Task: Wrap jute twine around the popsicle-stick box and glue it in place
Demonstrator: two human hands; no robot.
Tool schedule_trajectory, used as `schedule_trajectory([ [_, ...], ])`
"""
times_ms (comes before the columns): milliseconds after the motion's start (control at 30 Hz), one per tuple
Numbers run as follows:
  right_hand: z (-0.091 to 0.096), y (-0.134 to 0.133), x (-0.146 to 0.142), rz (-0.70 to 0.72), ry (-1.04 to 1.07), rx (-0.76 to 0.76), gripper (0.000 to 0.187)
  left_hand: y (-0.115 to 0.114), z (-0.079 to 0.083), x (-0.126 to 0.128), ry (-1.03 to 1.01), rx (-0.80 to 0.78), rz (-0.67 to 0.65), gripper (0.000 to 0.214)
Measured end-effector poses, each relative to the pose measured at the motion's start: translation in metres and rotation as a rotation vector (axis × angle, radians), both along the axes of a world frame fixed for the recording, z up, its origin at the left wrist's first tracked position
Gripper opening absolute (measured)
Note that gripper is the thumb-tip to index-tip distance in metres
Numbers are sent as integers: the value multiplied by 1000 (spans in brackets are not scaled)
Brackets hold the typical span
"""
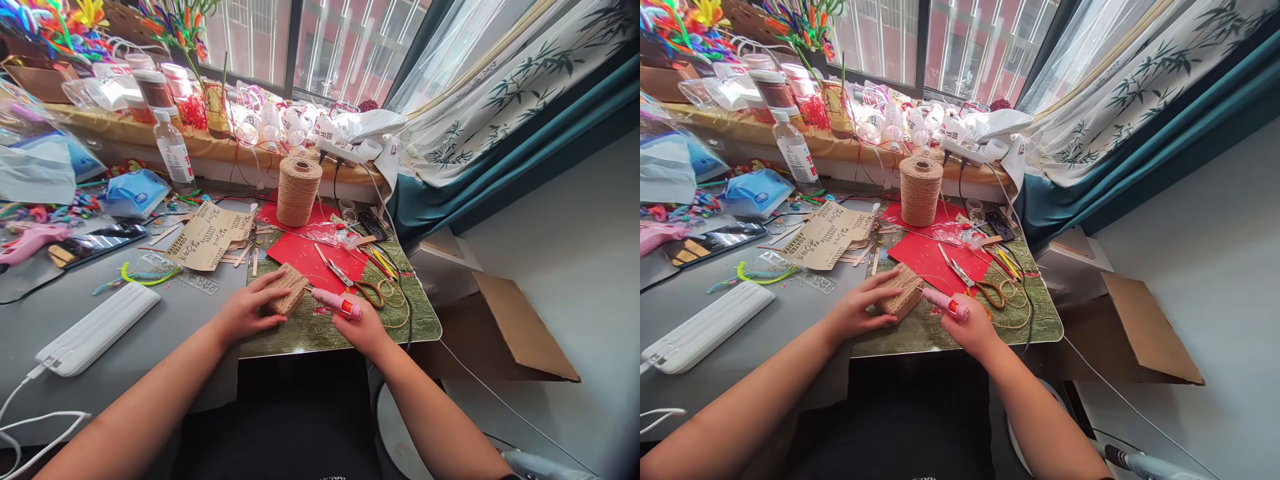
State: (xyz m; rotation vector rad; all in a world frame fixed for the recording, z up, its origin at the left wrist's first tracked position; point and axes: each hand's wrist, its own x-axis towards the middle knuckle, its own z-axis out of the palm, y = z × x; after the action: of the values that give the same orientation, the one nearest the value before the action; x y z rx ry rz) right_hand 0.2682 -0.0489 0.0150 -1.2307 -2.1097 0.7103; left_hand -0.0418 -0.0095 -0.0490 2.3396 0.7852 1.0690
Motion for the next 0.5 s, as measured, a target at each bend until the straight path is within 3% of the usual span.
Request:
schedule_trajectory([
  [267, -3, 1, 1, 9, 32, -53, 61, 0, -2, 0, 5, 2, 0, 59],
  [500, -1, 0, -3, 26, 185, -95, 56, 1, -2, 0, 8, 3, 6, 59],
])
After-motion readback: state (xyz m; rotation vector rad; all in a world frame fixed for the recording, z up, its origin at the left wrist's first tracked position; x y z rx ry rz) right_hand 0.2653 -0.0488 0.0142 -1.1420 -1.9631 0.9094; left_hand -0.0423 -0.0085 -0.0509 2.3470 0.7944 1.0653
